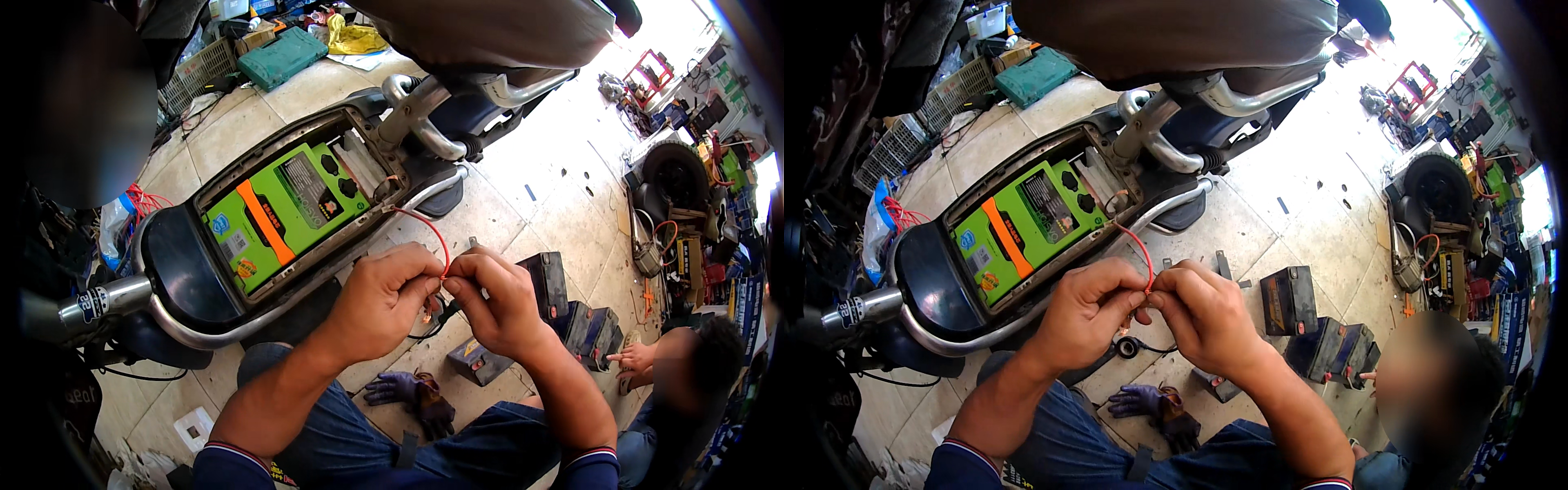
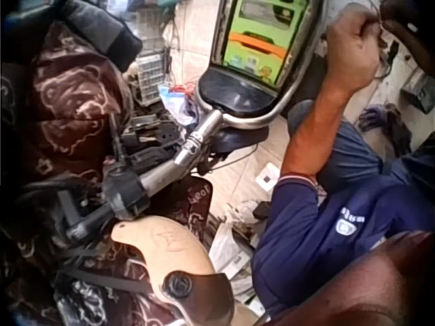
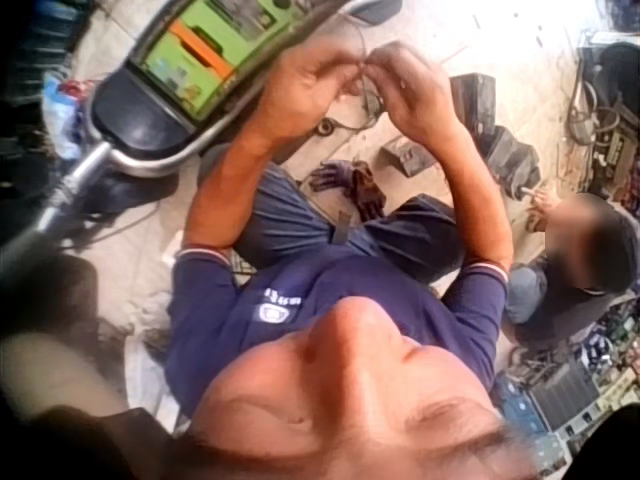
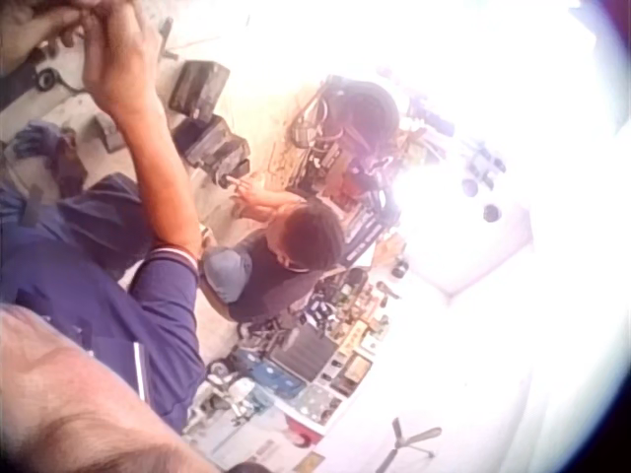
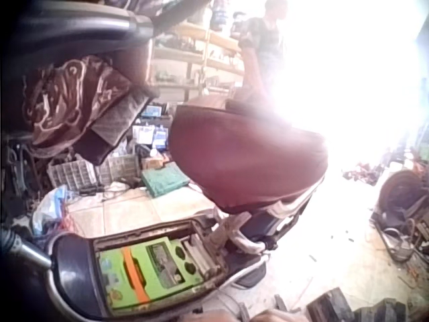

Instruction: The person is sitting on the floor of a workshop, working on the battery compartment of a scooter. They are stripping and twisting red and black wires, then wrapping the connections with black electrical tape. Another person is sitting nearby, observing the process.

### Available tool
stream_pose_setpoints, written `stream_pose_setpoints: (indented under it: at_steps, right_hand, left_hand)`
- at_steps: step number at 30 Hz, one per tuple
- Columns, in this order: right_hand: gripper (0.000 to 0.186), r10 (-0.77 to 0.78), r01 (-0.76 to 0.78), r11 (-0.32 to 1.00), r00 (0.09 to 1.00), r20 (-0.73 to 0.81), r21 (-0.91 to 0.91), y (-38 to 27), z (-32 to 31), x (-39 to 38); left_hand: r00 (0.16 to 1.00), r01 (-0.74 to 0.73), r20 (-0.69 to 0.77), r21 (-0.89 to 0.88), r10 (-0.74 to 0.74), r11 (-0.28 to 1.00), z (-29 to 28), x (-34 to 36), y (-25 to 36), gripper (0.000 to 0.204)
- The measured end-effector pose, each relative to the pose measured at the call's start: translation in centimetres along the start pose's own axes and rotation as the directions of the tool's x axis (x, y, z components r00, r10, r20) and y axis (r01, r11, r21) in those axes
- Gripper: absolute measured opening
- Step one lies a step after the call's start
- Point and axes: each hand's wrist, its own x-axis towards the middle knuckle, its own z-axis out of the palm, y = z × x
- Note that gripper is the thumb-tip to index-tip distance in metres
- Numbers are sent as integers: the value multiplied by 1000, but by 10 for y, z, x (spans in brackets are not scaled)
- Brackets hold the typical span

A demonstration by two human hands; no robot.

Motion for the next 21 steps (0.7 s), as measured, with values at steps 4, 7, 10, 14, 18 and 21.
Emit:
stream_pose_setpoints:
  at_steps: [4,7,10,14,18,21]
  right_hand:
    - [13,554,-610,621,786,275,493,-13,-4,-5]
    - [22,566,-725,250,648,510,642,-6,-11,-2]
    - [25,629,-699,272,650,427,662,2,-18,-3]
    - [25,646,-577,428,734,212,695,11,-21,-11]
    - [26,627,-629,583,751,206,514,5,-14,-13]
    - [26,571,-595,655,793,211,466,6,-4,-19]
  left_hand:
    - [965,-261,82,292,248,920,-4,6,-7,9]
    - [958,-284,131,357,253,890,-3,7,-12,4]
    - [989,148,-4,-82,-148,986,10,2,-2,1]
    - [994,89,-57,-97,-94,991,16,1,-1,12]
    - [990,126,-90,169,-112,978,10,1,-4,19]
    - [987,68,-154,156,-43,985,9,2,-17,13]
